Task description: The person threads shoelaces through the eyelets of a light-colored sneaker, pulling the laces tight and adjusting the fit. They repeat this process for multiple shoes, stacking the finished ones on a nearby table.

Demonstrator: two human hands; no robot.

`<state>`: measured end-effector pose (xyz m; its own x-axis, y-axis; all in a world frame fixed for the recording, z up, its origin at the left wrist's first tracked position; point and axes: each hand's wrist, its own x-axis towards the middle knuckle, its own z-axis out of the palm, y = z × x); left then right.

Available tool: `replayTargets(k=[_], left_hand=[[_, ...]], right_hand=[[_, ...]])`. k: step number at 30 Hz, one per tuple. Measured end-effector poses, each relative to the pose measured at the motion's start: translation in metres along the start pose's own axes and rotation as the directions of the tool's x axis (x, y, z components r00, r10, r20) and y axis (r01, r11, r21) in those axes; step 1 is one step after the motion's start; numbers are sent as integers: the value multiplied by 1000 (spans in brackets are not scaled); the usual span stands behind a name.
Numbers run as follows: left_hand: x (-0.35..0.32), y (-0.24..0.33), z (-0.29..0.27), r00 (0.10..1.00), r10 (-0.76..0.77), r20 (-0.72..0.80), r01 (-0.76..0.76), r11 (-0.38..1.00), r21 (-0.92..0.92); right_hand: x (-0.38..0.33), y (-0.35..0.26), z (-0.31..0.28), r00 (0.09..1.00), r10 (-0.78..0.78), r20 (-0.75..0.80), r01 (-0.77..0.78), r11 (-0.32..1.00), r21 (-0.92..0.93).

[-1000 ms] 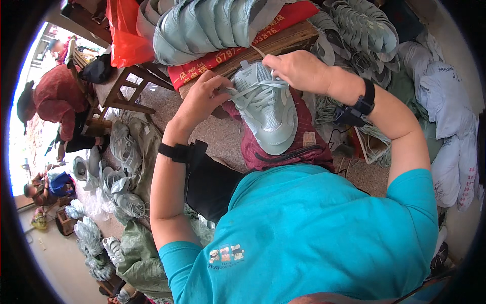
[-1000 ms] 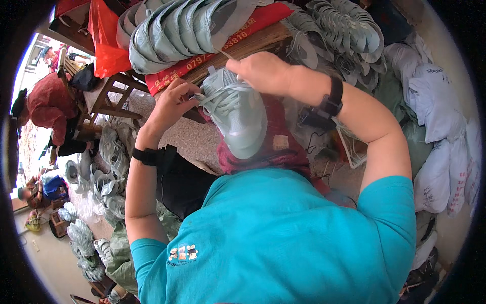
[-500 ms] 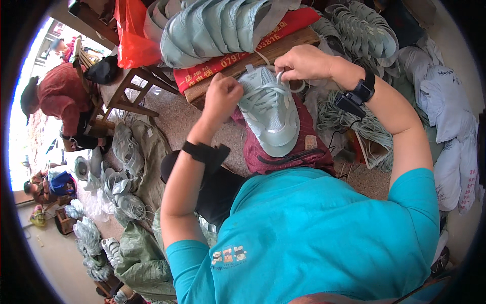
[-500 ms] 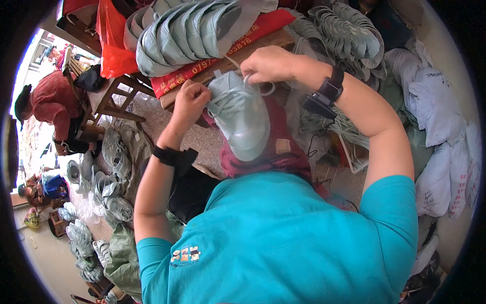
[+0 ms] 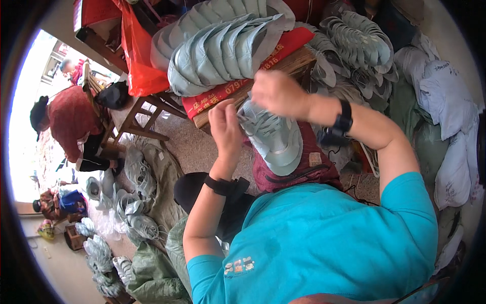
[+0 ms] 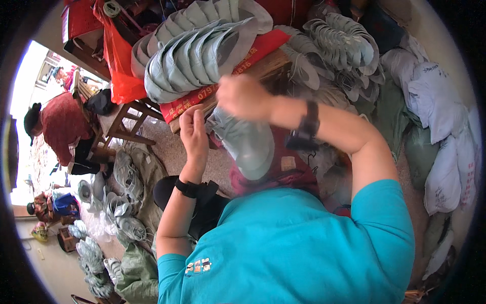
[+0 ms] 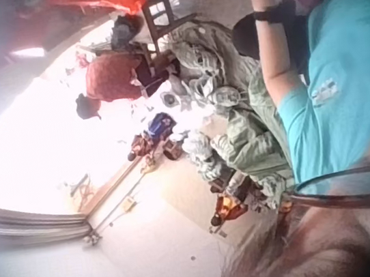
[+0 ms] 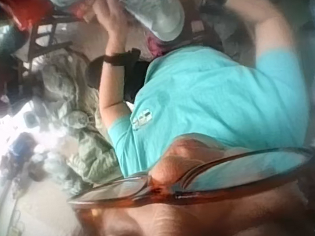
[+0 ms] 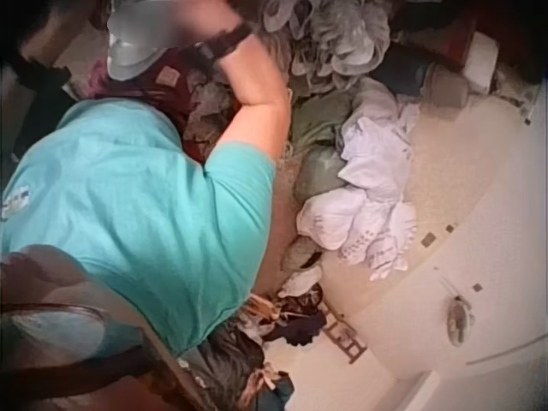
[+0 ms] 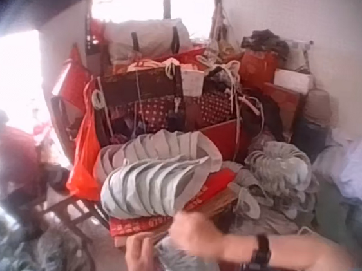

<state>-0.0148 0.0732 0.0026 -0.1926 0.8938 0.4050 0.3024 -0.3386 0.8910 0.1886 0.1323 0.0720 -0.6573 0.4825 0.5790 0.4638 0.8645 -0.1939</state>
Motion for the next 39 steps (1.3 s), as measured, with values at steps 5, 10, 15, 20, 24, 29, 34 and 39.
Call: replayTargets(k=[5, 10, 15, 20, 24, 29, 34, 39], left_hand=[[-2, -29, 4, 977, -186, 104, 188, 982, -10], [-15, 1, 16, 898, -355, 262, 396, 909, -127], [-22, 36, 32, 979, 9, 203, -23, 997, 67], [-9, 76, 30, 858, 345, 381, -333, 938, -98], [-9, 102, 54, 759, 400, 514, -335, 916, -220], [41, 87, 56, 740, 154, 655, -436, 851, 294], [70, 34, 73, 590, 334, 735, -807, 273, 524], [74, 29, 81, 625, 339, 703, -780, 289, 554]], right_hand=[[-27, -60, 1, 917, -395, -60, 400, 908, 125], [-54, -4, -8, 872, 473, -128, -420, 856, 300], [-76, 5, -9, 505, 672, 542, -578, -204, 790], [-104, 17, -49, 821, 317, 475, -86, -753, 652], [-116, -5, -64, 915, 269, 300, 92, -864, 495], [-144, 26, -104, 887, 439, 147, 233, -699, 676], [-132, 38, -127, 927, 344, -151, 280, -364, 888], [-106, 41, -108, 891, 453, 15, 116, -260, 959]])
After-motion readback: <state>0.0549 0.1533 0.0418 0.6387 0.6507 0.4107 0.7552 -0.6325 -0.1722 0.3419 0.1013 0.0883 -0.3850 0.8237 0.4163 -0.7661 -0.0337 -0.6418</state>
